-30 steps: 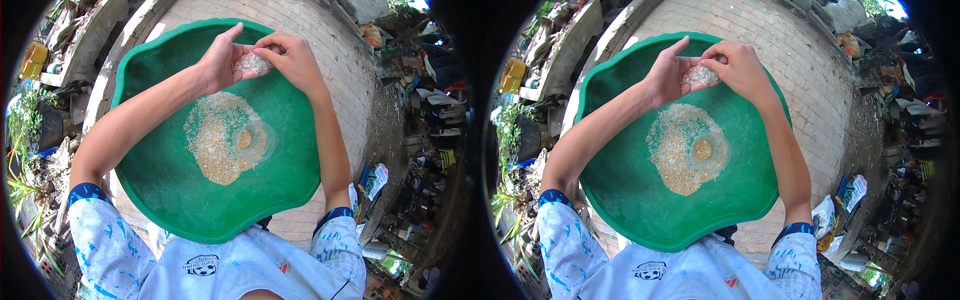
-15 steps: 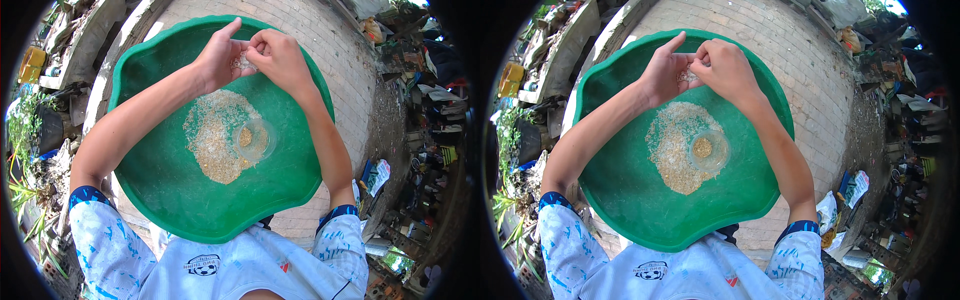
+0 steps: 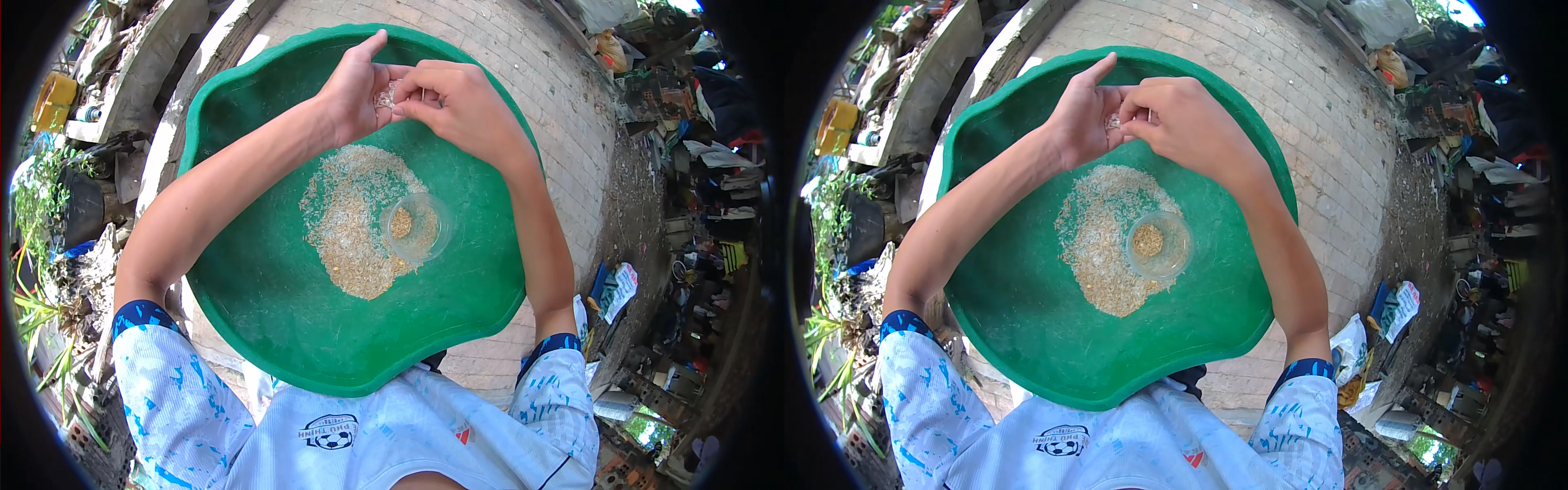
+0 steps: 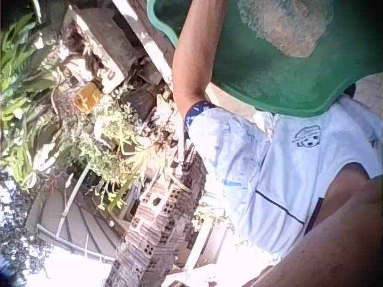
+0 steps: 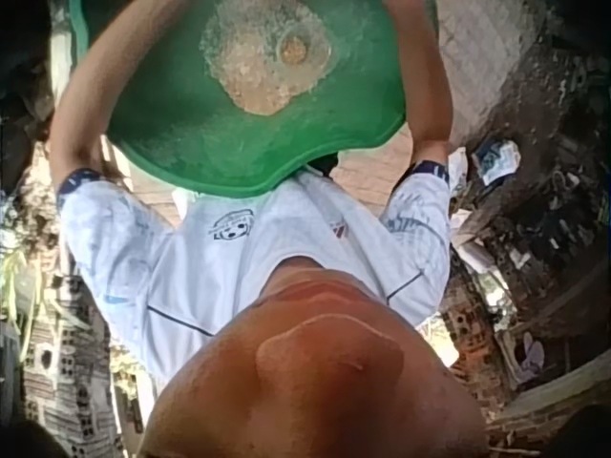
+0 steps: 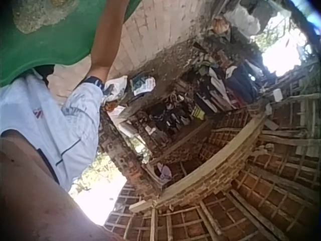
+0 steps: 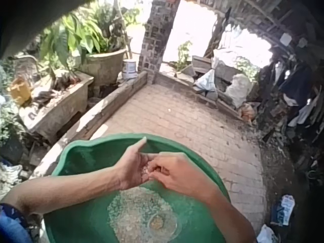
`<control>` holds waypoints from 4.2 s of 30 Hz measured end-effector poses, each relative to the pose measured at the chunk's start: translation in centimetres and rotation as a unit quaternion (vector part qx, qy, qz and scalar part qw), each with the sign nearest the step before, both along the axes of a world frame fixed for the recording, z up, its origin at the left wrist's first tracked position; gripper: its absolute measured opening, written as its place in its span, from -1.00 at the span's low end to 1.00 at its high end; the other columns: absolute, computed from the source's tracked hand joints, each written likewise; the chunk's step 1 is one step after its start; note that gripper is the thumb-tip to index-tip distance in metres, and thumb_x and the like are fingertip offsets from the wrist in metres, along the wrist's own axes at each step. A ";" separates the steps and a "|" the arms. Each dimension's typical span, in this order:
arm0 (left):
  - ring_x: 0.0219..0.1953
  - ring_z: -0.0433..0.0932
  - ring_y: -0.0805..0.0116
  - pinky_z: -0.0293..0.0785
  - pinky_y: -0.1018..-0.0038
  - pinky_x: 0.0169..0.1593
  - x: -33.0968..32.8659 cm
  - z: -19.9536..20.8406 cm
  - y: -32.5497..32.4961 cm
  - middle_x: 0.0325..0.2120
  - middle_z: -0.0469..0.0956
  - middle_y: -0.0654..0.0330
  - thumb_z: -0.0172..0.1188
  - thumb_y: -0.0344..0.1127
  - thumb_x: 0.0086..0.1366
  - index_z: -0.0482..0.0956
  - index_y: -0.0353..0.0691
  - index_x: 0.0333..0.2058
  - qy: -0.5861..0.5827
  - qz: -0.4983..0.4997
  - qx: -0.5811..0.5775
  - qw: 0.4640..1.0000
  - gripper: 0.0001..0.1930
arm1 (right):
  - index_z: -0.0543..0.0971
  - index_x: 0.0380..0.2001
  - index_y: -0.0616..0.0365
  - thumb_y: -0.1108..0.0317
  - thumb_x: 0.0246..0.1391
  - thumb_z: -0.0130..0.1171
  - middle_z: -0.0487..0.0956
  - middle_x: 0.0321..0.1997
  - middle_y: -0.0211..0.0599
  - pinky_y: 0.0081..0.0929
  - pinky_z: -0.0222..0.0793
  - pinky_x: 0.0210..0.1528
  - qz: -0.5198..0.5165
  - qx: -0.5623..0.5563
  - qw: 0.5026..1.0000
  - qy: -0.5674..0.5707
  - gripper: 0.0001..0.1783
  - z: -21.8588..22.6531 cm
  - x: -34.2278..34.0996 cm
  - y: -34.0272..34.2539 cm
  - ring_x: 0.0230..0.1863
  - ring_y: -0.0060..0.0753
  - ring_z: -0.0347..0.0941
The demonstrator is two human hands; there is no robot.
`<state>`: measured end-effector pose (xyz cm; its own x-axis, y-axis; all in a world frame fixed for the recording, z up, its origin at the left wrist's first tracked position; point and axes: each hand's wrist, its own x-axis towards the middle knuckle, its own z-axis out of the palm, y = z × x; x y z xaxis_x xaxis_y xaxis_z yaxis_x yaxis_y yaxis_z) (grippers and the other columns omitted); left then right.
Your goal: Manually sorting rice grains in a large green basin to remove impurities and lower-quality grains.
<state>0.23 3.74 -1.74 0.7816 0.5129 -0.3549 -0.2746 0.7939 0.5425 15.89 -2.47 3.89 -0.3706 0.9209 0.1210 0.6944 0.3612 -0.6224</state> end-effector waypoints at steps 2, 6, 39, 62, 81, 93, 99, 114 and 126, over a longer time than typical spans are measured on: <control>-0.28 0.52 0.37 0.51 0.51 -0.16 0.0 -0.3 0.0 -0.29 0.55 0.13 -0.29 0.27 0.43 0.47 -0.41 -0.05 0.011 -0.004 -0.004 1.000 -0.27 | 0.63 -0.36 0.24 0.40 -0.01 0.27 0.59 -0.38 -0.15 -0.32 0.48 -0.24 -0.004 -0.018 1.000 0.000 -0.86 -0.5 -0.2 0.1 -0.36 -0.21 0.55; -0.31 0.50 0.42 0.49 0.54 -0.20 -1.2 -1.5 0.7 -0.34 0.53 0.19 -0.25 0.27 0.42 0.49 -0.37 -0.12 -0.122 -0.085 0.002 0.989 -0.30 | 0.63 -0.35 0.24 0.41 0.02 0.22 0.59 -0.29 -0.17 -0.29 0.47 -0.17 0.032 0.036 0.999 0.002 -0.87 -2.1 -0.9 0.3 -0.26 -0.13 0.54; 0.08 0.54 0.10 0.51 0.28 0.19 -0.1 0.6 0.6 0.04 0.47 -0.18 -0.47 0.18 0.48 0.26 -0.67 0.15 -0.019 0.008 -0.004 1.000 -0.18 | 0.61 -0.35 0.27 0.44 0.00 0.28 0.53 -0.49 -0.33 -0.55 0.35 -0.39 -0.011 0.018 0.999 -0.027 -0.86 -0.5 2.8 1.0 -0.49 -0.58 0.38; 0.15 0.46 -0.04 0.48 0.20 0.23 -0.1 1.3 0.6 0.11 0.39 -0.28 -0.50 0.19 0.48 0.22 -0.68 0.17 -0.049 0.024 -0.042 0.998 -0.16 | 0.64 -0.38 0.25 0.37 -0.03 0.33 0.56 -0.48 -0.27 -0.48 0.37 -0.38 -0.044 -0.029 0.998 -0.027 -0.82 1.8 3.5 0.5 -0.50 -0.48 0.40; 0.10 0.51 0.02 0.52 0.21 0.19 -0.1 0.8 0.3 0.04 0.44 -0.25 -0.48 0.18 0.48 0.24 -0.71 0.14 -0.025 0.012 -0.051 0.998 -0.17 | 0.60 -0.38 0.23 0.37 0.03 0.16 0.56 -0.33 -0.15 -0.28 0.45 -0.17 -0.012 0.026 0.991 -0.131 -0.84 0.7 3.4 0.5 -0.28 -0.15 0.53; 0.07 0.54 -0.01 0.54 0.22 0.17 0.3 0.9 0.1 0.01 0.47 -0.25 -0.46 0.20 0.47 0.26 -0.69 0.13 -0.008 -0.003 -0.042 0.999 -0.16 | 0.59 -0.42 0.25 0.40 -0.09 0.20 0.55 -0.48 -0.22 -0.44 0.40 -0.35 -0.039 0.013 0.998 -0.042 -0.85 1.1 3.5 0.7 -0.45 -0.40 0.47; 0.07 0.53 -0.03 0.54 0.25 0.17 -0.3 0.5 0.4 0.01 0.46 -0.26 -0.45 0.19 0.48 0.25 -0.69 0.13 -0.023 -0.010 -0.035 0.999 -0.17 | 0.68 -0.43 0.18 0.34 -0.08 0.34 0.57 -0.51 -0.34 -0.57 0.33 -0.39 0.111 -0.260 0.955 -0.083 -0.85 3.2 3.8 -0.1 -0.50 -0.59 0.39; 0.03 0.56 -0.02 0.54 0.24 0.18 0.1 0.7 0.1 -0.02 0.49 -0.24 -0.45 0.16 0.48 0.26 -0.70 0.11 0.012 -0.002 -0.025 1.000 -0.19 | 0.64 -0.35 0.19 0.41 0.01 0.24 0.58 -0.35 -0.23 -0.40 0.44 -0.25 0.046 -0.005 0.999 -0.008 -0.88 -0.3 2.9 1.0 -0.32 -0.28 0.53; 0.07 0.53 0.00 0.53 0.23 0.18 0.1 0.8 0.1 0.00 0.47 -0.26 -0.46 0.17 0.48 0.25 -0.70 0.13 -0.001 -0.008 -0.025 1.000 -0.18 | 0.67 -0.35 0.18 0.40 -0.01 0.29 0.61 -0.42 -0.27 -0.47 0.39 -0.31 0.007 -0.035 0.999 0.024 -0.86 1.0 3.7 0.9 -0.41 -0.40 0.49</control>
<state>0.37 3.84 -0.91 0.7908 0.4818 -0.3774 -0.2627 0.8242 0.5016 19.56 -1.58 4.85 -0.3782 0.9227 0.0743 0.6589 0.3247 -0.6785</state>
